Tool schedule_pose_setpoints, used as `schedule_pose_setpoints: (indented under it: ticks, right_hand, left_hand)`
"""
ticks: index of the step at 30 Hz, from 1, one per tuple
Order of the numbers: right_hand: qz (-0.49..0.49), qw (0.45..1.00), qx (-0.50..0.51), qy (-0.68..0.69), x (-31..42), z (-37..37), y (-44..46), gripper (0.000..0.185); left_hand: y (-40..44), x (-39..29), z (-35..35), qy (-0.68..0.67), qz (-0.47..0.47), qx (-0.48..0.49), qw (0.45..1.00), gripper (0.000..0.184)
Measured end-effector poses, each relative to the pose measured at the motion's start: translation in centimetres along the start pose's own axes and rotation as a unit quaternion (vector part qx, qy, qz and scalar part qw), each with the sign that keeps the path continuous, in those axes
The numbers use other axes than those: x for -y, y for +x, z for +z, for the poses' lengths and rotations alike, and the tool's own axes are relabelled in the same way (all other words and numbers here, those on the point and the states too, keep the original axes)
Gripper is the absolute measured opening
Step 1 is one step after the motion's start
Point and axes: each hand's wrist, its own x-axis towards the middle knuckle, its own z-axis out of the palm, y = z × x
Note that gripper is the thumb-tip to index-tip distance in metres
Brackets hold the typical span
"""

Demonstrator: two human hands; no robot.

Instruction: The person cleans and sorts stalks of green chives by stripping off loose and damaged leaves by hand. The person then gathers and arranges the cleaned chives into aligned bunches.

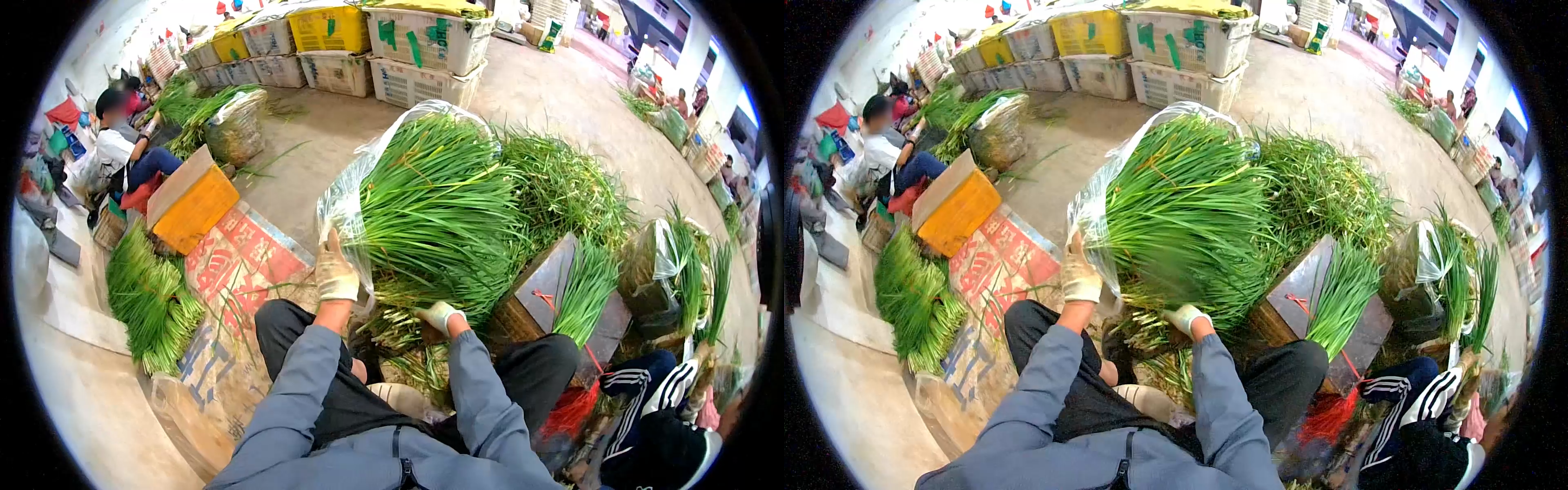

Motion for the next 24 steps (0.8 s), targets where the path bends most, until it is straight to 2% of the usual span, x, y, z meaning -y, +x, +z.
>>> schedule_pose_setpoints:
  ticks: [2,3,4,5,6,7,8,10,12,13,14,15,16,17,18,19,21,24]
  right_hand:
    - [-0.046,0.987,0.026,0.154,2.5,-0.3,-1.0,0.052]
    - [-0.136,0.983,-0.095,0.082,4.1,-0.8,-1.6,0.045]
    - [-0.221,0.952,-0.211,0.009,6.3,-1.5,-2.9,0.038]
    - [-0.243,0.935,-0.243,0.084,7.8,-1.5,-2.6,0.026]
    - [-0.285,0.889,-0.343,0.099,9.3,-1.4,-2.4,0.024]
    - [-0.290,0.869,-0.398,0.034,11.4,-2.2,-3.4,0.029]
    - [-0.315,0.857,-0.408,-0.004,13.2,-3.0,-4.1,0.047]
    - [-0.372,0.811,-0.430,-0.136,16.2,-4.7,-5.0,0.064]
    - [-0.398,0.771,-0.448,-0.215,18.1,-5.1,-4.7,0.074]
    - [-0.396,0.752,-0.463,-0.251,18.3,-4.8,-3.3,0.065]
    - [-0.397,0.751,-0.463,-0.253,18.4,-4.9,-2.3,0.065]
    - [-0.395,0.742,-0.460,-0.287,18.1,-5.0,-1.4,0.058]
    - [-0.393,0.731,-0.456,-0.320,18.1,-5.3,-0.9,0.052]
    - [-0.372,0.772,-0.418,-0.301,18.8,-6.1,-2.0,0.044]
    - [-0.379,0.764,-0.428,-0.299,18.9,-6.4,-2.5,0.042]
    - [-0.387,0.767,-0.414,-0.301,18.5,-6.9,-1.9,0.043]
    - [-0.413,0.773,-0.393,-0.281,18.1,-7.3,-2.6,0.051]
    - [-0.412,0.766,-0.387,-0.306,17.5,-7.5,-1.7,0.054]
  left_hand:
    - [0.3,1.2,-0.2,-0.102,0.084,-0.073,0.989,0.082]
    - [-0.3,0.6,-0.7,-0.095,0.020,-0.006,0.995,0.086]
    - [-0.7,-0.8,-2.4,-0.079,-0.043,0.063,0.994,0.090]
    - [-1.7,-2.6,-2.9,-0.006,-0.035,0.034,0.999,0.095]
    - [-2.3,-3.5,-3.2,0.067,-0.029,0.003,0.997,0.100]
    - [-2.0,-3.6,-3.4,0.072,-0.013,0.032,0.997,0.107]
    - [-1.5,-3.0,-3.4,0.068,-0.020,0.025,0.997,0.107]
    - [-0.6,-1.4,-1.1,0.004,-0.014,0.068,0.998,0.100]
    - [0.3,1.8,2.9,0.009,-0.001,0.050,0.999,0.095]
    - [0.7,2.7,3.8,0.064,0.018,-0.039,0.997,0.093]
    - [1.1,3.3,3.4,0.119,0.038,-0.127,0.984,0.091]
    - [1.2,4.4,2.9,-0.237,0.006,-0.068,0.969,0.084]
    - [1.7,4.3,0.8,-0.237,0.004,-0.069,0.969,0.084]
    - [2.7,4.0,-2.2,-0.211,-0.142,-0.006,0.967,0.078]
    - [3.1,4.0,-3.5,-0.181,-0.285,0.058,0.939,0.073]
    - [3.2,9.2,3.4,-0.240,-0.218,-0.117,0.939,0.061]
    - [3.7,12.7,5.4,-0.303,-0.271,-0.117,0.906,0.055]
    - [2.8,10.4,2.7,-0.210,-0.230,-0.144,0.939,0.050]
